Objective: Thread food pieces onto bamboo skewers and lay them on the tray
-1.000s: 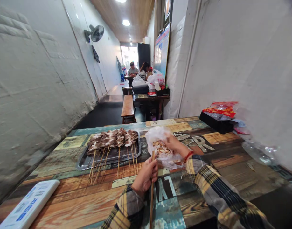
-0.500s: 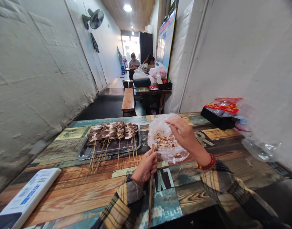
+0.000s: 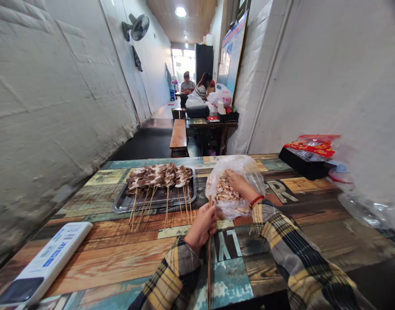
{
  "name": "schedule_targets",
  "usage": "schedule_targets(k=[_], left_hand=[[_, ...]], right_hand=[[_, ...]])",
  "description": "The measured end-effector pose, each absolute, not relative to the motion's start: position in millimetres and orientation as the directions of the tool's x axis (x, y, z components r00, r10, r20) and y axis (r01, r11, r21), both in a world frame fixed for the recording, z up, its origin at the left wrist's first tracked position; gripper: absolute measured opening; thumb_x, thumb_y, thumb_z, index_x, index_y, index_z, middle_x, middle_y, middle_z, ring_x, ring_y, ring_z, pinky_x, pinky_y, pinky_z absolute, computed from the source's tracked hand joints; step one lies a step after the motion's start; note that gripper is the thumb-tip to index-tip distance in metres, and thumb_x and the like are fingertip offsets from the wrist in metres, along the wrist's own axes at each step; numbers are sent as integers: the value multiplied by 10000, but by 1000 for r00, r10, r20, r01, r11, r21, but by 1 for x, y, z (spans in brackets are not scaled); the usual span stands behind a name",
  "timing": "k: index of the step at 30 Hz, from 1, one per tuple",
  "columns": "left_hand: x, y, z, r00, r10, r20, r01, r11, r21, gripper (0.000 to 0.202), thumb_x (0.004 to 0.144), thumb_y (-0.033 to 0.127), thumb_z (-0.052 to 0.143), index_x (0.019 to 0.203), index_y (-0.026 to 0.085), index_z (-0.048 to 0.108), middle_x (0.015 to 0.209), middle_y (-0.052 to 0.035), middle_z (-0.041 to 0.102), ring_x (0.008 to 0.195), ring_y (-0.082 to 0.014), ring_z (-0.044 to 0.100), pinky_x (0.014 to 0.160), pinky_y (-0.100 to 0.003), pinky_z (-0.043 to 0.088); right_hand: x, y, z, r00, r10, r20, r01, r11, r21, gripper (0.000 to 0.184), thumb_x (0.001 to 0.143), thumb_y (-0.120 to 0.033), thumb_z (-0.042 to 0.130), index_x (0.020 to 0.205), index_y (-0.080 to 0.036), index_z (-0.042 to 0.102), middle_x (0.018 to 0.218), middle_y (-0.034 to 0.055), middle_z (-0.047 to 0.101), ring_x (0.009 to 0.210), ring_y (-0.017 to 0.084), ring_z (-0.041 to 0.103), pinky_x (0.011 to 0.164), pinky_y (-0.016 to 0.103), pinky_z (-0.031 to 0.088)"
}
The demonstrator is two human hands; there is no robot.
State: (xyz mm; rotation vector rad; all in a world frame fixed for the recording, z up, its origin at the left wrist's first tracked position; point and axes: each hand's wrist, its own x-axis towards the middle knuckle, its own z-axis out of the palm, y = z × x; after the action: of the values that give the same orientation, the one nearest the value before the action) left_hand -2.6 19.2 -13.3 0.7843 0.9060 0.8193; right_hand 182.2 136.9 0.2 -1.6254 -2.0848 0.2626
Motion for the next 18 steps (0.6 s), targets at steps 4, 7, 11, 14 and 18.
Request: schedule_targets(k=[4,7,11,14,18], left_hand=[[-2,19,-13,370,866,-338,-254,444,859,414,696,499,647,796,240,339,458,142,263,333,-26,170,343,-157,111],[-2,18,-10,357,876,-325,-262,428,865,404,700,487,645,793,238,340,462,139,274,331,-25,177,345,-155,106],[-1,18,-8,325,901,-288,-294,386,875,392,708,488,637,797,234,352,460,140,262,325,-25,180,343,-152,110],[-1,19,-7,277,928,-251,-330,337,882,394,710,500,636,834,235,371,456,144,270,321,-27,176,340,-150,118],[-4,22,-6,233,949,-211,-367,287,885,388,720,485,634,909,241,400,463,146,277,325,-30,179,336,-145,123]], right_hand=[[188,107,-3,-296,910,291,843,392,-368,408,925,-167,399,1299,-122,556,1361,142,535,1293,217,449,1103,389,319],[189,75,-12,-378,886,269,853,446,-271,423,926,-268,467,1341,-206,524,1393,113,507,1307,250,418,1101,461,294],[175,34,-19,-334,902,273,900,391,-191,461,900,-324,527,1354,-249,512,1462,89,422,1328,302,356,1088,506,286],[156,9,-18,-274,912,304,925,336,-176,487,897,-330,530,1377,-257,484,1458,91,426,1308,320,364,1056,524,314],[144,-15,-16,-271,893,361,918,352,-183,548,876,-314,564,1407,-291,433,1488,48,385,1330,324,326,1052,534,308]])
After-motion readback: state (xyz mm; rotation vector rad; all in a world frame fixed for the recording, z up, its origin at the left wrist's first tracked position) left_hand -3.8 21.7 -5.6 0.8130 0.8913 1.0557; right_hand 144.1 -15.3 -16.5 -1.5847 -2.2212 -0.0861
